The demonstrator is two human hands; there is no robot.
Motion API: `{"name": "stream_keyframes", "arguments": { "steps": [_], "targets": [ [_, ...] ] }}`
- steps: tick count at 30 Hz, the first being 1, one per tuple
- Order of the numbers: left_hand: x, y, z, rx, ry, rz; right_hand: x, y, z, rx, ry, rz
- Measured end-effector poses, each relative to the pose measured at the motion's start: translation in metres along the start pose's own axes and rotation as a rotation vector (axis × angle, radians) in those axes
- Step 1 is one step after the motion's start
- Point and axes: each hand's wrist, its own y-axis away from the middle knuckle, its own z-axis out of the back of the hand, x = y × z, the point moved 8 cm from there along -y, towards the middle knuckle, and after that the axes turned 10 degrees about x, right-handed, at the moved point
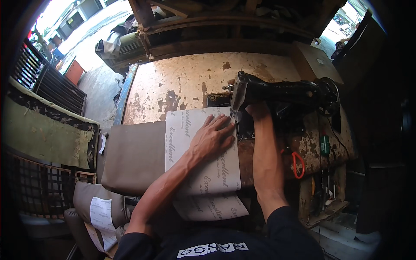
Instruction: The person aligns a paper template over a piece of brown upholstery material on a workbench, then cuts along the edge of the paper using shears.
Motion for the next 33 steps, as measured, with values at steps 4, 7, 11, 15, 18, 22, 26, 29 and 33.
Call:
{"name": "stream_keyframes", "arguments": {
  "steps": [4,7,11,15,18,22,26,29,33],
  "targets": [
    [0.013,0.007,0.000,-0.007,-0.010,0.039,-0.007,-0.034,-0.031,0.238,-0.180,-0.022],
    [0.015,0.013,-0.002,0.011,-0.017,0.049,-0.016,-0.039,-0.042,0.522,-0.284,-0.015],
    [0.005,0.004,0.001,-0.004,-0.021,0.024,-0.042,-0.053,0.014,0.174,1.386,0.079],
    [-0.002,-0.002,-0.003,0.041,-0.012,-0.002,-0.015,-0.024,0.008,0.174,1.700,0.326],
    [-0.004,0.000,-0.002,0.034,0.008,0.012,0.003,0.007,-0.020,-0.037,1.958,0.415],
    [0.005,0.011,0.006,0.017,-0.026,0.009,0.046,0.063,-0.057,-0.228,1.282,-0.461],
    [-0.002,0.005,0.014,-0.020,-0.066,-0.032,0.209,0.133,-0.120,-0.357,1.210,0.079],
    [-0.012,0.002,0.011,-0.014,-0.075,-0.058,0.332,0.148,-0.076,-0.959,1.535,0.382],
    [-0.005,0.000,0.000,-0.020,-0.035,-0.082,0.373,0.069,0.087,-0.908,1.813,-0.268]
  ]
}}
